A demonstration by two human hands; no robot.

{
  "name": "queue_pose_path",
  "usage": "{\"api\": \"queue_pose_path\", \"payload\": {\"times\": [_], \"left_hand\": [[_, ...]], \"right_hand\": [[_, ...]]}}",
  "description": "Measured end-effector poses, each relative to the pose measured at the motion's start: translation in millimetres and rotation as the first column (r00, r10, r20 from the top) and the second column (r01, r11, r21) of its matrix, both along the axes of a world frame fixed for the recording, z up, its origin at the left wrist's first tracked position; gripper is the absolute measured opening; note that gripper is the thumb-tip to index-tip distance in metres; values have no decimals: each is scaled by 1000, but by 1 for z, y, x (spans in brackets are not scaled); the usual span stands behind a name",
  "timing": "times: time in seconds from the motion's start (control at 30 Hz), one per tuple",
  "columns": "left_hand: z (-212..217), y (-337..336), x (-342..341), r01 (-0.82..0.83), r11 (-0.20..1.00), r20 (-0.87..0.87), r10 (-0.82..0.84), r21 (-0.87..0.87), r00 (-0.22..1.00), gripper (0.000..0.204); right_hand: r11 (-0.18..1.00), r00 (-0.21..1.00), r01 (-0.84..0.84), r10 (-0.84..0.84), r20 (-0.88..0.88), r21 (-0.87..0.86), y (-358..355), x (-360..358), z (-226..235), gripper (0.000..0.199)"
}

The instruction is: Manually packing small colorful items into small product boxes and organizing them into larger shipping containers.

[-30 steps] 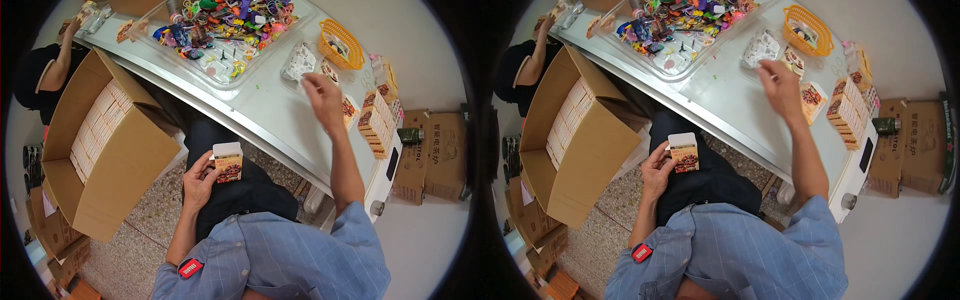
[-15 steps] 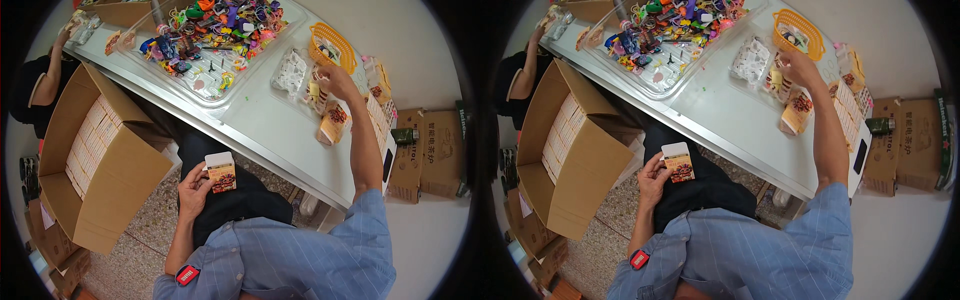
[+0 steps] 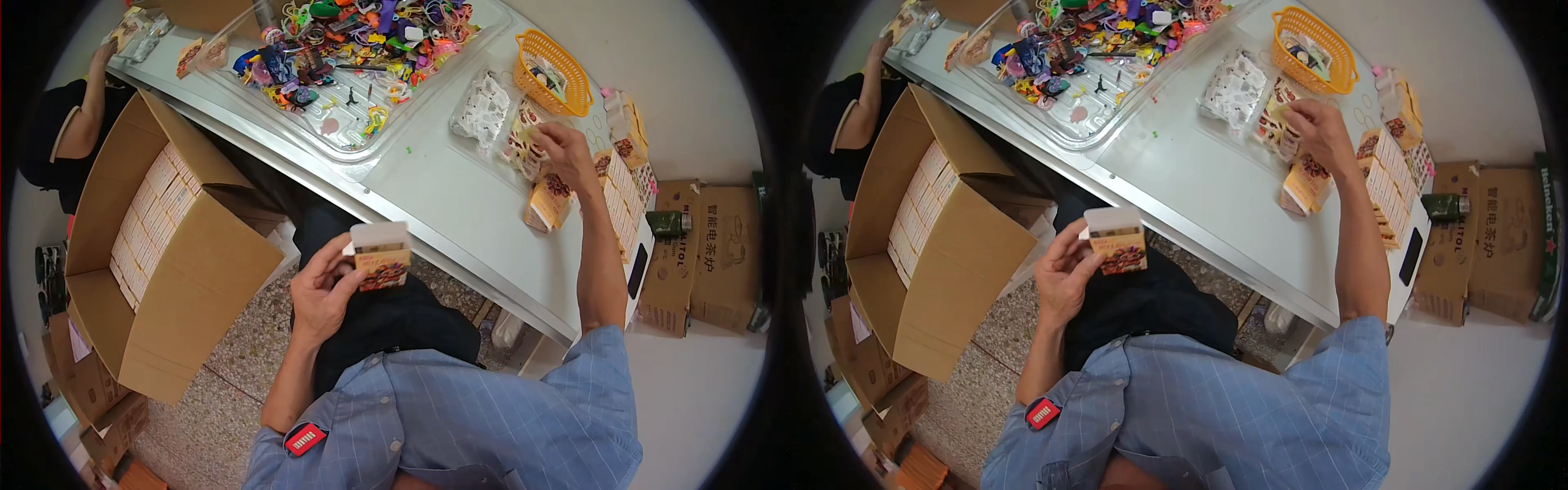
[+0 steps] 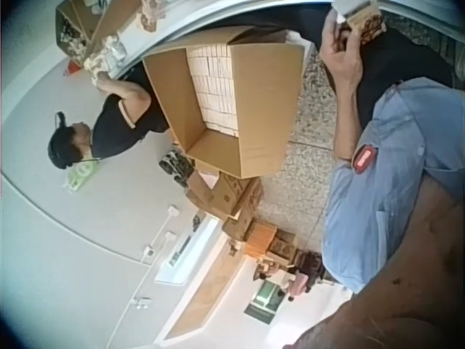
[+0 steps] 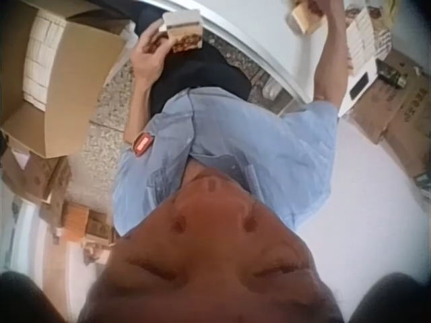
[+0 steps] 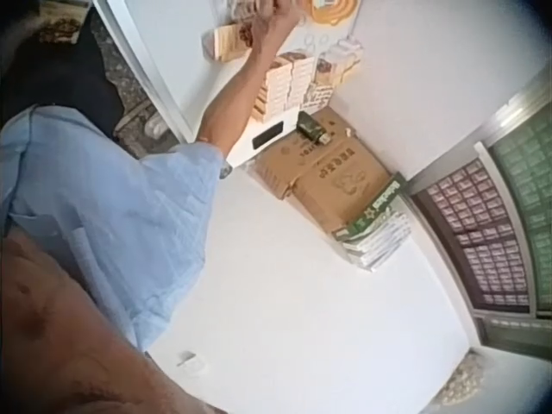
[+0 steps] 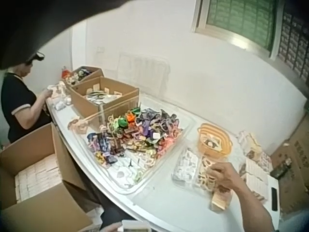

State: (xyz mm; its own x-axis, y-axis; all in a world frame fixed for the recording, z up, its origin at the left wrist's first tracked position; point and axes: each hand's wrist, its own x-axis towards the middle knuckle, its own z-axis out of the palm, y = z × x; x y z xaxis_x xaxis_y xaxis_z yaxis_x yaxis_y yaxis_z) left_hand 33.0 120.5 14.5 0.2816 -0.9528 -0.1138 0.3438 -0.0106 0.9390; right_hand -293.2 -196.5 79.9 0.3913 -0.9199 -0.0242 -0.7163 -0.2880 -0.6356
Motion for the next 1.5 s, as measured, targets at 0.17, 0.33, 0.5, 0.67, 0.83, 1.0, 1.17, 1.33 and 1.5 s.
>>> {"api": "queue_pose_path", "payload": {"times": [0.17, 0.33, 0.5, 0.67, 0.83, 1.0, 1.17, 1.33, 1.5], "left_hand": [[15, -56, -10, 82, 991, 135, -67, -106, 989, 51], [-1, -116, -31, 197, 961, 191, -160, -193, 969, 52], [-28, -141, -41, 224, 962, 106, -209, -156, 972, 53], [-34, -145, -45, 269, 959, 100, -260, -91, 960, 54], [-31, -143, -39, 329, 940, 106, -319, -93, 942, 55], [-24, -144, -39, 378, 921, 96, -369, -94, 924, 57], [-27, -140, -34, 370, 926, 99, -363, -69, 927, 59], [-25, -143, -35, 372, 925, 99, -364, -76, 926, 60], [-32, -147, -35, 365, 926, 85, -357, -100, 930, 60]], "right_hand": [[999, 997, 49, -49, 55, -8, 4, -10, -1, 29], [963, 993, 18, 14, 119, -269, -1, -17, -18, 26], [927, 942, 125, 1, 334, -354, 2, -9, -18, 21], [998, 888, 61, -53, 456, -2, 42, 13, 12, 20], [942, 931, -317, 288, 223, 106, 79, 63, 39, 20], [890, 879, -446, 456, -141, 96, 80, 72, 42, 22], [839, 757, -495, 543, -364, 224, 82, 81, 52, 23], [985, 988, -151, 147, -49, -85, 38, 66, 38, 23], [856, 901, -372, 240, -361, -359, -19, 67, 4, 27]]}}
